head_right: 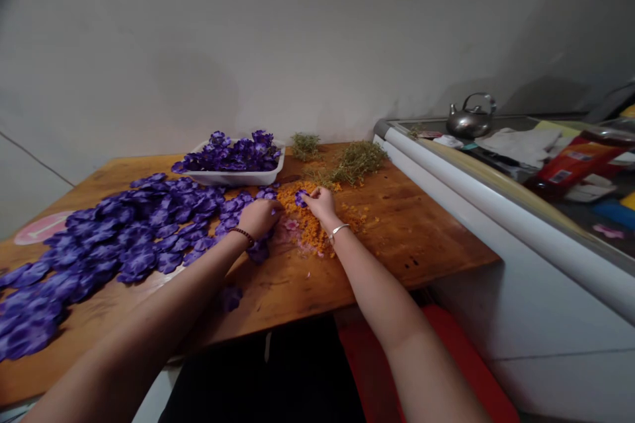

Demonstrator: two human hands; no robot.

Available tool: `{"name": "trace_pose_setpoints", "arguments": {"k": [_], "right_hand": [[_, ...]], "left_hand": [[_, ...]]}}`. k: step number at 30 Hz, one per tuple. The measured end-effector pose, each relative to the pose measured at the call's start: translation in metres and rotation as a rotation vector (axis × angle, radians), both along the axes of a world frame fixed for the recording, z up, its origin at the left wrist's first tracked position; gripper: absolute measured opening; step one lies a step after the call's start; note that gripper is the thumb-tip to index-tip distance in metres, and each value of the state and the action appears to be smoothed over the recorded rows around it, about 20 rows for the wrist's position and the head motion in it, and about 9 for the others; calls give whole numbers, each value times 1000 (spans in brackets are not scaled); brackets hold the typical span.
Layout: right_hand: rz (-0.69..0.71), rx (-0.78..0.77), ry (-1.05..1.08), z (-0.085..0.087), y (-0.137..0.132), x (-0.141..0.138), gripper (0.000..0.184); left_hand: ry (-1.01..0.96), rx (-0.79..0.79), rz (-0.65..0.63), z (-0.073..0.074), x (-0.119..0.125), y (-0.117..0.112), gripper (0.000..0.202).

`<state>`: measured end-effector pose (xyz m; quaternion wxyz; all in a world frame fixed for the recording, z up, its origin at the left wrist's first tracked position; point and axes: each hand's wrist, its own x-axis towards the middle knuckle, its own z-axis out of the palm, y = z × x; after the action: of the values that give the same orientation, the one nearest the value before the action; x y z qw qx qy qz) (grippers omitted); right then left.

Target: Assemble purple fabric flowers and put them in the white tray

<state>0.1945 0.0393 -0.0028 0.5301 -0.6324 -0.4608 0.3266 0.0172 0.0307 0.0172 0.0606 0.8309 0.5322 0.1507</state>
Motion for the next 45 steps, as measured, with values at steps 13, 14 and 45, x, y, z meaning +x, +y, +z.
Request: {"name": "trace_pose_setpoints", "arguments": {"k": [13,14,45], "right_hand": [[75,47,-15,0,-1,-6,37],[84,37,-4,2,-2,-7,38],[373,118,238,16,-16,-21,54]], "left_hand": [[-170,2,109,-9,3,1,16],[-274,-16,124,-9,2,1,15],[-928,30,4,-11,0,-17,26]]}}
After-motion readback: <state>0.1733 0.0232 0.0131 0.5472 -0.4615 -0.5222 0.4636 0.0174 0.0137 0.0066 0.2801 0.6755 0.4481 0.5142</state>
